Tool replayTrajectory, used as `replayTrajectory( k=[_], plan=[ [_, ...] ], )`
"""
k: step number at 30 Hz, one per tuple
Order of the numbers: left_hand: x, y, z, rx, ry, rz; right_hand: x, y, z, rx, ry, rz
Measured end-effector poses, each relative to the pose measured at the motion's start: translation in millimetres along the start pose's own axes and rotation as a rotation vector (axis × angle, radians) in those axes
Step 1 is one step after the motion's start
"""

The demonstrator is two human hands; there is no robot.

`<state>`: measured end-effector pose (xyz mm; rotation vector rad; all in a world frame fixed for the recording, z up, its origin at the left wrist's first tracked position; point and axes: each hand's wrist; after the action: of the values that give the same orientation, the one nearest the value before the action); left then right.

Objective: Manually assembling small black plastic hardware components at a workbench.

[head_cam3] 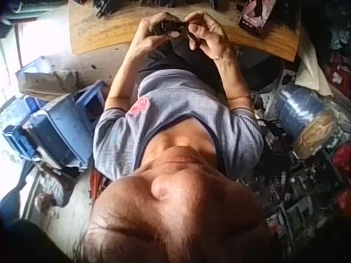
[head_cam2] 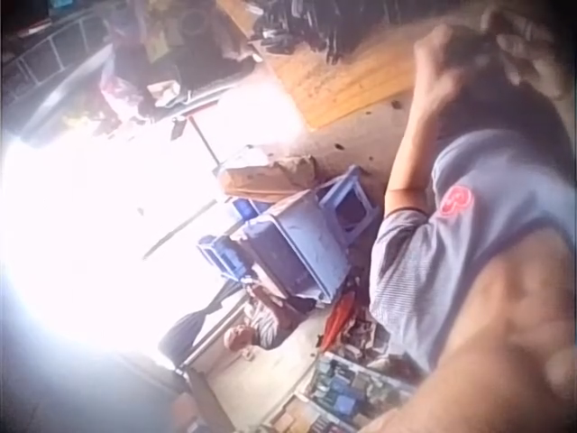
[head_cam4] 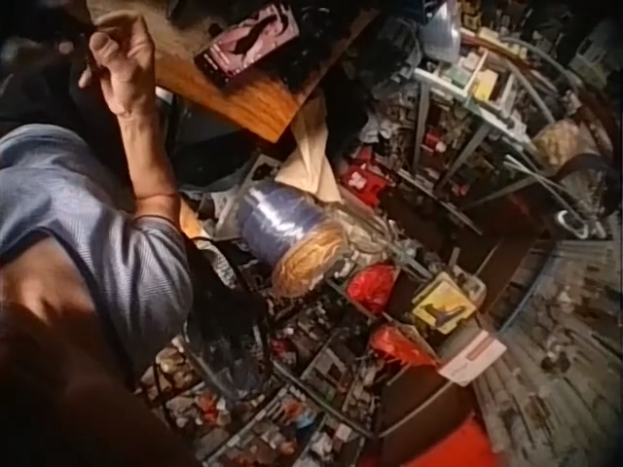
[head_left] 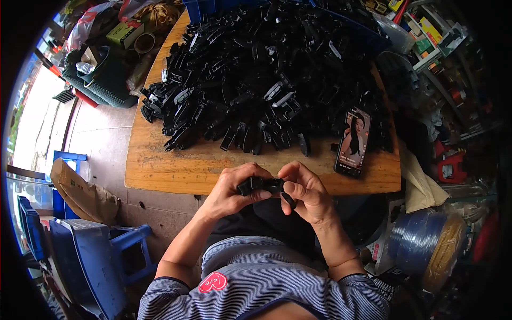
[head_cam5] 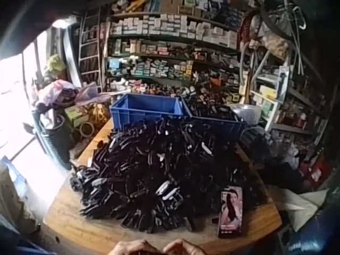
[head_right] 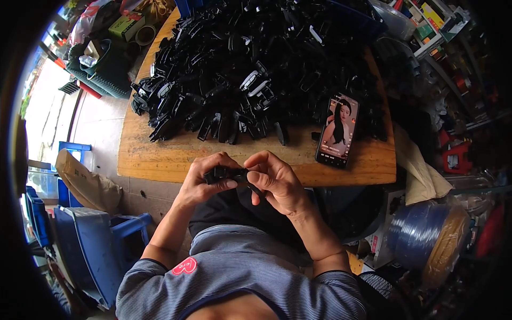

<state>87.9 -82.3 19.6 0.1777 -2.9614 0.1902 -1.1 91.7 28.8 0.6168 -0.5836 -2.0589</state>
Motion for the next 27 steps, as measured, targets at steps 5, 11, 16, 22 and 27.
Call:
replayTrajectory(
  k=[5,11,16,22,27],
  plan=[
    [-2,-1,-8,0.016,-0.064,0.012,-2,1,-3,-0.125,-0.121,-0.013],
    [0,7,-13,-0.211,-0.273,-0.025,2,0,0,-0.521,-0.399,0.002],
    [5,13,-15,-0.118,-0.089,-0.016,7,2,2,-1.008,-0.688,-0.197],
    [42,-24,-15,-0.541,-0.246,-0.271,40,-24,36,-1.654,-0.794,-0.525],
    [193,-104,-30,-0.776,-0.165,-0.258,45,-38,28,-1.74,-0.773,-0.536]
  ],
)
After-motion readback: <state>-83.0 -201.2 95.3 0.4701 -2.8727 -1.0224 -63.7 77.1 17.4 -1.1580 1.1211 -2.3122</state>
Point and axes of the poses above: each hand's wrist, its own x-axis towards the middle knuckle, its own y-axis out of the palm, z = x × y
